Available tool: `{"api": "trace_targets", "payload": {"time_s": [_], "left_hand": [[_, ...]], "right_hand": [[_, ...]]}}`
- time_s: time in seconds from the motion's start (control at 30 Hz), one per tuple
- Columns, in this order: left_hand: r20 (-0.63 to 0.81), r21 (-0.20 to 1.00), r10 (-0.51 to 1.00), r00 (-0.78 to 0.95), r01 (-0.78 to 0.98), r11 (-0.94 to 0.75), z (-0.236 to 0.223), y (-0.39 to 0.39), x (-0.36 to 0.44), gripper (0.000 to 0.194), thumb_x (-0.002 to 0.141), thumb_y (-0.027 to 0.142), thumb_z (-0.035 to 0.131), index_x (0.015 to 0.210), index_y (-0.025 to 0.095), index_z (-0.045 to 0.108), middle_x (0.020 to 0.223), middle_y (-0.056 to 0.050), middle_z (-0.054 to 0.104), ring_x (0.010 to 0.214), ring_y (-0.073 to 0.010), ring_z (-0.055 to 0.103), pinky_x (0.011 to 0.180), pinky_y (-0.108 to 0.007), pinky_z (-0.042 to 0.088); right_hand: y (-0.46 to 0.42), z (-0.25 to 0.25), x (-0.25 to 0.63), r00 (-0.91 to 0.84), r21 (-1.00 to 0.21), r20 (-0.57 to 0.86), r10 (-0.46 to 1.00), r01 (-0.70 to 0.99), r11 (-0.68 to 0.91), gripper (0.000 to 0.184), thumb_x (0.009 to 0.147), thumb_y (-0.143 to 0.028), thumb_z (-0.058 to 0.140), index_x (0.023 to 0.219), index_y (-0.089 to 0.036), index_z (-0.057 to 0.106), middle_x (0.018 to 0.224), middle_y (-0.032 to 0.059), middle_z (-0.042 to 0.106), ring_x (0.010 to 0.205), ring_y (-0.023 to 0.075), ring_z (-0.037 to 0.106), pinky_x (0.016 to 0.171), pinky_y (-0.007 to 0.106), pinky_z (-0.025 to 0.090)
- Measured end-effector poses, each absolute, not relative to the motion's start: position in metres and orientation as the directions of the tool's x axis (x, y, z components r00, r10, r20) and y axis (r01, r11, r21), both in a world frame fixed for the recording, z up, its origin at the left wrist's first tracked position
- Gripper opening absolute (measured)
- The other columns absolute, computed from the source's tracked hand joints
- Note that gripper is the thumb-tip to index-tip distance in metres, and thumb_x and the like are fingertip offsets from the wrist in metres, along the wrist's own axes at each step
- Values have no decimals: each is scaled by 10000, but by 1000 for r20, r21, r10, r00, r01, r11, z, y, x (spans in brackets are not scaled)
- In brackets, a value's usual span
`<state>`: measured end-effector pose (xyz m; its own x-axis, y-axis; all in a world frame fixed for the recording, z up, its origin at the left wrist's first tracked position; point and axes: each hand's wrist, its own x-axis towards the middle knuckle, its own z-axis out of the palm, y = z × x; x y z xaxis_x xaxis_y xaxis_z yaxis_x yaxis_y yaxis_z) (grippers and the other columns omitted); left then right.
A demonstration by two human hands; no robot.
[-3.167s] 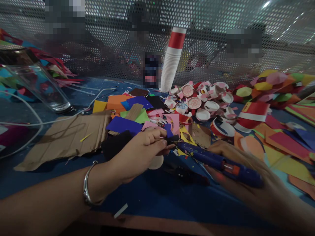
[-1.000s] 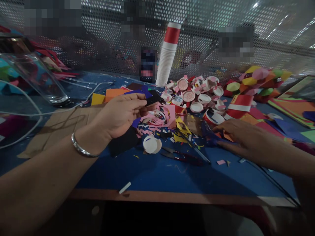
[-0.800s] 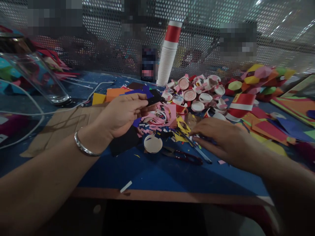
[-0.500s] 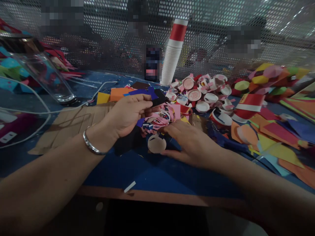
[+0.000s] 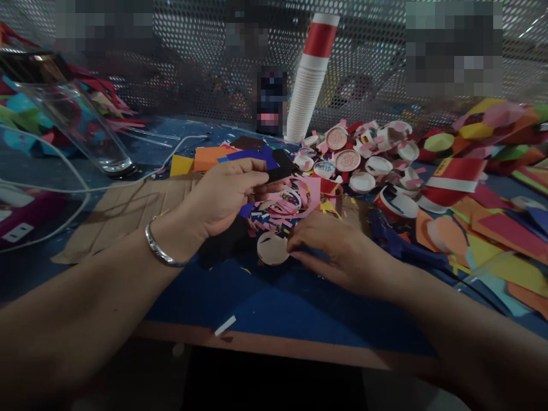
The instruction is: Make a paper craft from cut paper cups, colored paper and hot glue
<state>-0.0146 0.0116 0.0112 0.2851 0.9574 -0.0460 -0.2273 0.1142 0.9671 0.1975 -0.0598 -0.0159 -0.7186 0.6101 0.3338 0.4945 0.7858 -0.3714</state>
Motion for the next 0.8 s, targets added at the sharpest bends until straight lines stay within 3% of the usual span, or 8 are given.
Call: {"api": "trace_targets", "payload": {"time_s": [0.23, 0.47, 0.67, 0.8], "left_hand": [[-41, 970, 955, 293, -218, 108, 9, 13, -14, 178, 927, 25, 576, 916, 118, 727, 907, -79, 787, 843, -170, 766, 828, -287, 550], [-2, 966, 980, 197, -254, 53, 13, 16, -18, 149, 914, 38, 595, 838, 162, 629, 866, -60, 786, 858, -197, 778, 831, -328, 550], [-5, 971, 983, 183, -234, 49, 12, 21, -23, 103, 901, 65, 606, 909, 152, 661, 964, -106, 807, 891, -224, 782, 828, -348, 553], [-7, 974, 984, 176, -220, 46, 13, 20, -24, 98, 895, 72, 625, 909, 159, 668, 974, -107, 808, 877, -222, 779, 793, -338, 561]], "right_hand": [[-61, -17, 193, -762, -316, 315, 566, 479, 819, 135, 1014, -157, 559, 1007, -166, 693, 1029, 133, 724, 972, 263, 646, 879, 433, 541], [-63, -3, 207, -616, -323, 472, 631, 545, 774, 99, 1003, -158, 585, 1032, -197, 672, 1051, 100, 740, 1054, 264, 658, 980, 452, 492], [-73, -14, 197, -751, -313, 393, 530, 433, 845, 131, 1037, -158, 540, 1021, -179, 668, 1005, 102, 735, 946, 237, 634, 894, 424, 535], [-79, -19, 189, -802, -327, 341, 490, 388, 862, 191, 1051, -135, 501, 1059, -160, 689, 1042, 119, 731, 972, 234, 630, 887, 408, 564]]}}
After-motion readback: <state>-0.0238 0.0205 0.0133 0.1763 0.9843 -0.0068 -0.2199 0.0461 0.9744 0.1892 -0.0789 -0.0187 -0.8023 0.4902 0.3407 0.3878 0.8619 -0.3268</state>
